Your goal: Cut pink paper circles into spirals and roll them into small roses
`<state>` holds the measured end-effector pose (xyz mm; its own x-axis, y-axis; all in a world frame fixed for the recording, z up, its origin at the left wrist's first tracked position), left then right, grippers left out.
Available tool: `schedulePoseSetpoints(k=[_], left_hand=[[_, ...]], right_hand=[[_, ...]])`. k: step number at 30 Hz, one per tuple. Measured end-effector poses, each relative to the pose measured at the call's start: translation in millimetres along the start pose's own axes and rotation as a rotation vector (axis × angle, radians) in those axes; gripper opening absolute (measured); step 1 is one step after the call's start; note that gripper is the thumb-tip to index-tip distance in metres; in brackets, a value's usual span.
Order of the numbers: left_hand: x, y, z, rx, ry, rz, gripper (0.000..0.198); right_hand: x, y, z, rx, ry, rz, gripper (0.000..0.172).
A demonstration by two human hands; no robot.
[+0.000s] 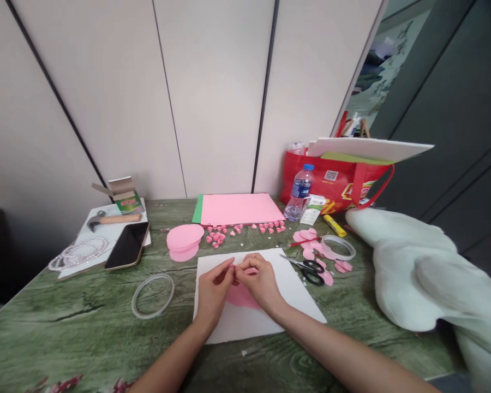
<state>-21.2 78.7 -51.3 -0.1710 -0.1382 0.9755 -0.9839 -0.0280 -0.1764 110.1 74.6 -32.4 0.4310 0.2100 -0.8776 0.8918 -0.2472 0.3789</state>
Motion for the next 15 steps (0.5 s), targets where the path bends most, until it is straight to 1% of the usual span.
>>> schedulePoseSetpoints(k=[2, 4, 6, 8, 9, 11, 13, 15], left_hand=[[3.6, 0.8, -0.7, -0.010, -0.068, -0.040, 0.024], [9.0, 1.8, -2.9, -0.030, -0.149, -0.092, 0.023], [17.6, 6.7, -7.2, -0.026, -0.224, -0.151, 0.024], [32.5, 18.1, -12.6, 0.034, -0.313, -0.213, 0.027], [42.9, 26.0, -14.4, 0.091, -0.374, -0.251, 0.028], [65.6, 39.9, -15.4, 0.194, -0.514, -0.328, 0.029], [81.1, 49.9, -16.4, 0.264, -0.590, -0.403, 0.028], [90.3, 56.7, -17.1, 0.313, -0.628, -0.463, 0.027]], right_hand=[[-4.6, -0.6, -2.1, -0.017, 0.047, 0.064, 0.009], [-13.2, -2.0, -5.4, -0.044, 0.135, 0.158, 0.009], [-20.5, -4.3, -9.6, -0.067, 0.211, 0.220, 0.009], [-23.6, -10.2, -13.9, -0.098, 0.248, 0.236, 0.012], [-25.3, -17.0, -15.0, -0.133, 0.273, 0.245, 0.013], [-33.6, -40.7, -11.0, -0.254, 0.392, 0.294, 0.015], [-47.5, -73.6, 3.8, -0.402, 0.604, 0.383, 0.016], [-58.8, -104.1, 20.1, -0.486, 0.781, 0.470, 0.015]])
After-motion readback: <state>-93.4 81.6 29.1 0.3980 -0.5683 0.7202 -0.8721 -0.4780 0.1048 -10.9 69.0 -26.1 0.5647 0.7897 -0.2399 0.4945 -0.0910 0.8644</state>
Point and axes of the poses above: each hand's wrist, its own z-axis away from the middle knuckle, its own y-axis out of the back of the hand, x = y × z, the point moved 9 cm from there along -z, towards the middle knuckle, and after that the axes turned 10 degrees about z, right-handed, at the moved point
